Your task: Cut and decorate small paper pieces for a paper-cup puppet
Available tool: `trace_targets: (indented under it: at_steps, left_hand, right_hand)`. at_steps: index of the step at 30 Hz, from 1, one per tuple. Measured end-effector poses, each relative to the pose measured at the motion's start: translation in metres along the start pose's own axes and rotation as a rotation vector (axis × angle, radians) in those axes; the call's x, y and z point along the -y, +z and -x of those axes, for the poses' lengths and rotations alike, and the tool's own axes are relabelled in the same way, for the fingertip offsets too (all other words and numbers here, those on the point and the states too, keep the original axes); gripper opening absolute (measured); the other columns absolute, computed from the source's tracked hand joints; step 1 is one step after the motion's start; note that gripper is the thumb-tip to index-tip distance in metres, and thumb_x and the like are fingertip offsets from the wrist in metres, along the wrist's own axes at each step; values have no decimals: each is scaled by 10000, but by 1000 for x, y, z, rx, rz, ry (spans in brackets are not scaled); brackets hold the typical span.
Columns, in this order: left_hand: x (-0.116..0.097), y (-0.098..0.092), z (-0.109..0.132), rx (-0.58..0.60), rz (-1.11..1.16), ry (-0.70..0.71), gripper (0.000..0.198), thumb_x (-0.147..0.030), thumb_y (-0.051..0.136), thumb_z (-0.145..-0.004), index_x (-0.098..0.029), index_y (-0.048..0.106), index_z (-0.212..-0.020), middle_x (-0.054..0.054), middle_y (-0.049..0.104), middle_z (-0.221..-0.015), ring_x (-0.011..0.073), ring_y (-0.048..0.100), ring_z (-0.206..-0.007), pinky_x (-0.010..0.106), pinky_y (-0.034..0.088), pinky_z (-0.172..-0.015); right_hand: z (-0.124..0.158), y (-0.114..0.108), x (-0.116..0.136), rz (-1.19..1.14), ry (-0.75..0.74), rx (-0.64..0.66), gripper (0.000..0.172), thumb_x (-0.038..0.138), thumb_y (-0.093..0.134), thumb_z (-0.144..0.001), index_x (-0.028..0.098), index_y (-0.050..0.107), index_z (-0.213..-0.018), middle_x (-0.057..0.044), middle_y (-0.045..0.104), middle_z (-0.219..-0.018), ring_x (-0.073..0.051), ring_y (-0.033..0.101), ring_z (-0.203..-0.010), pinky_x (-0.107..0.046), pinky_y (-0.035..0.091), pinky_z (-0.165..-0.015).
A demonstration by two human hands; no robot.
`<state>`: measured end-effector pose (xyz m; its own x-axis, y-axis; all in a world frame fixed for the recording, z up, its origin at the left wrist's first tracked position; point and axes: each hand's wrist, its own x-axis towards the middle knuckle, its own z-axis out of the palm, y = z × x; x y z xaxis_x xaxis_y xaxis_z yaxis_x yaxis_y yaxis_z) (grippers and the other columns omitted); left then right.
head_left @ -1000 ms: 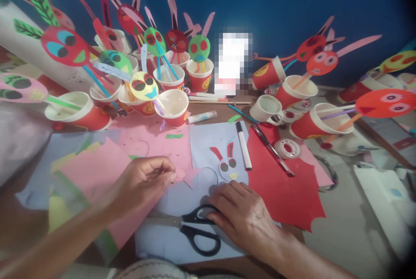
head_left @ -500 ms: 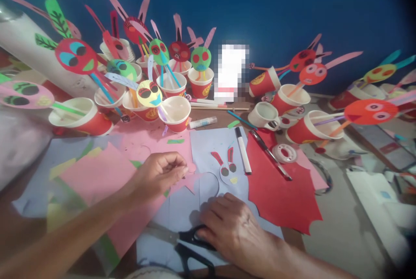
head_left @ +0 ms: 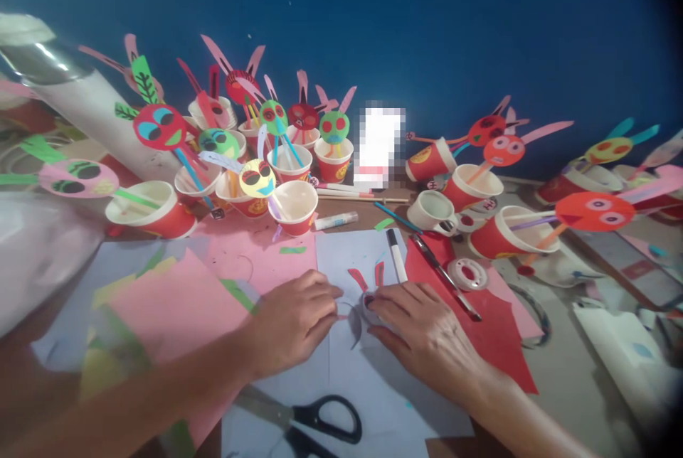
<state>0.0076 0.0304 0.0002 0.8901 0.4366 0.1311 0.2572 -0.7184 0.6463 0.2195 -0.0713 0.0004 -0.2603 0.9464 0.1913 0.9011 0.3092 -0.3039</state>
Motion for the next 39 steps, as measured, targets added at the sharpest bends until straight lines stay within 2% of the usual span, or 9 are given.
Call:
trace_targets:
  at_steps: [3, 5, 12, 16, 20, 23, 29, 33, 39]
  left_hand:
    - [4, 2, 2, 1, -103, 50, 192, -164, 449, -913, -162, 593, -786, 79, 670, -1034, 228, 517, -975, 355, 463, -813]
    - [6, 1, 3, -23, -113, 54, 183, -143, 452, -909, -163, 594, -794, 70, 669, -1013, 214, 520, -958, 334, 466, -792]
    - [8, -5, 3, -82, -82, 47, 144, -99, 500, -875, -170, 572, -773, 27, 665, -995, 175, 530, -935, 288, 464, -763]
    - [9, -6, 2, -94, -67, 11, 125, -127, 510, -879, -173, 568, -778, 24, 662, -988, 168, 535, -948, 281, 464, -767]
    - [12, -3, 2, -93, -48, -3, 99, -155, 500, -891, -174, 576, -831, 36, 657, -977, 178, 540, -948, 296, 466, -770]
    - [18, 2, 1, -103, -29, 4, 87, -138, 509, -871, -177, 580, -903, 40, 656, -957, 188, 543, -954, 306, 470, -773]
    - [32, 9, -2, -180, 27, 32, 108, -100, 514, -830, -192, 568, -814, 14, 685, -886, 166, 564, -877, 269, 476, -712]
    - [35, 10, -1, -201, 37, 29, 123, -80, 526, -804, -198, 557, -789, -4, 689, -892, 152, 566, -864, 257, 472, -708]
    - [36, 11, 1, -211, 56, 17, 113, -91, 538, -800, -202, 555, -794, -2, 690, -885, 150, 570, -849, 255, 476, -696]
  right_hand:
    - [4, 2, -2, 28, 1, 44, 268, 255, 691, -785, 208, 617, -1038, -78, 636, -1143, -265, 550, -1024, -396, 370, -847]
    - [6, 6, -3, 33, 3, 39, 305, 287, 712, -768, 217, 612, -1048, -68, 625, -1179, -263, 538, -1066, -406, 348, -890]
    - [9, 18, 4, 53, 53, -20, 256, 267, 721, -756, 215, 627, -988, -37, 673, -1078, -238, 579, -984, -396, 311, -924]
    - [5, 12, 5, 40, 29, -54, 212, 305, 684, -792, 224, 631, -981, -34, 681, -1055, -235, 588, -970, -405, 309, -926]
    - [-22, -7, -2, 130, -65, -146, 139, 273, 560, -889, 205, 640, -980, -50, 691, -1049, -222, 591, -957, -407, 316, -931]
    - [-59, -14, -14, 270, -94, -82, 146, 253, 526, -909, 221, 650, -978, -26, 687, -1069, -208, 575, -973, -376, 319, -910]
    - [-125, 10, -42, 359, -17, -58, 190, 244, 574, -872, 182, 651, -1034, -84, 680, -1052, -266, 532, -1017, -384, 288, -860]
    - [-132, 21, -51, 404, -17, -9, 169, 197, 560, -863, 196, 657, -1001, -70, 691, -939, -249, 546, -935, -369, 265, -823]
    - [-118, 10, -64, 476, 80, -22, 122, 163, 553, -848, 150, 667, -886, -93, 678, -818, -263, 568, -843, -379, 248, -761]
